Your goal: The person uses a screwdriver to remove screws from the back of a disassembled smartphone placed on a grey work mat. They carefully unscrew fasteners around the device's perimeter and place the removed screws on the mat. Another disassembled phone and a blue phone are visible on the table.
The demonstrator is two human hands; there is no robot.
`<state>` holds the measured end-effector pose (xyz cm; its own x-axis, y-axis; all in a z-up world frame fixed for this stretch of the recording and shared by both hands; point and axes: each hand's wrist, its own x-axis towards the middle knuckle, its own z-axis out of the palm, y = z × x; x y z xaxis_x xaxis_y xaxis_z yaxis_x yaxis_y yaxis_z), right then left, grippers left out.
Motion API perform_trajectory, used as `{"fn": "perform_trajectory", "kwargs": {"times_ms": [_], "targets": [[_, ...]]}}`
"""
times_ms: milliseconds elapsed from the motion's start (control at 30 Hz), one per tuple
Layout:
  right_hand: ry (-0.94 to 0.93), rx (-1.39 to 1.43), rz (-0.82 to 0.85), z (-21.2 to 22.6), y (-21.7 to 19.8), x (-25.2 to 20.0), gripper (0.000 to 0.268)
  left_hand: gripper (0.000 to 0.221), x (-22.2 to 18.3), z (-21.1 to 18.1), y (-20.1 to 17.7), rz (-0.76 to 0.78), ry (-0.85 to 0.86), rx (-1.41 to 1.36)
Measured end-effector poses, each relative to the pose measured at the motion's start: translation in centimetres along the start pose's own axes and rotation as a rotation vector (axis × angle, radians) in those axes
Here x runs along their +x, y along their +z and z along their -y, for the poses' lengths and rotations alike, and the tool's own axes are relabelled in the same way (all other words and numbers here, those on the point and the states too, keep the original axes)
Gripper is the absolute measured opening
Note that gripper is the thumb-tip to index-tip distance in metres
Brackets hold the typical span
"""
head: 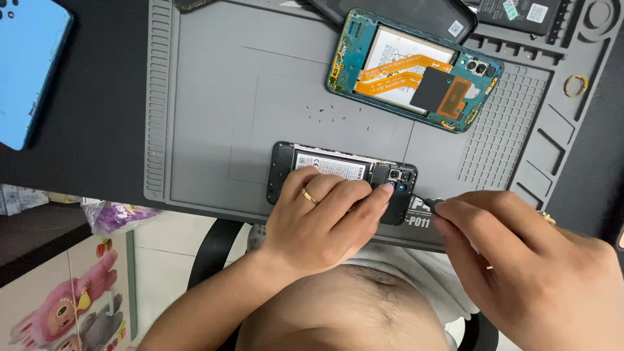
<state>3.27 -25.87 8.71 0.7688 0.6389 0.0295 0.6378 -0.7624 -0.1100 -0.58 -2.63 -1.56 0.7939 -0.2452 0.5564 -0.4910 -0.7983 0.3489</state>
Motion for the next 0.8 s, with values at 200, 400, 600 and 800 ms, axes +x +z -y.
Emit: {"fn": "perform_trajectory", "kwargs": {"times_ms": [200,400,600,800], "targets": [[0.022,-0.026,0.019,0.10,-0.07,-0.01,0.003,0.013,0.05,-0.03,-0.24,0.007,-0.004,0.004],[0.001,-0.006,0.009,-0.01,0.03,-0.12,0.003,0.017,-0.13,0.01,-0.18,-0.019,-0.005,0.003],[0.010,-0.036,0.010,0.00,-0.08,-0.15,0.004,0.015,-0.13,0.05,-0.19,-0.016,-0.005,0.000],[0.023,-0.049,0.021,0.15,0.19,-0.21,0.005,0.017,-0.29,0.07,-0.09,-0.040,-0.002,-0.006]]}}
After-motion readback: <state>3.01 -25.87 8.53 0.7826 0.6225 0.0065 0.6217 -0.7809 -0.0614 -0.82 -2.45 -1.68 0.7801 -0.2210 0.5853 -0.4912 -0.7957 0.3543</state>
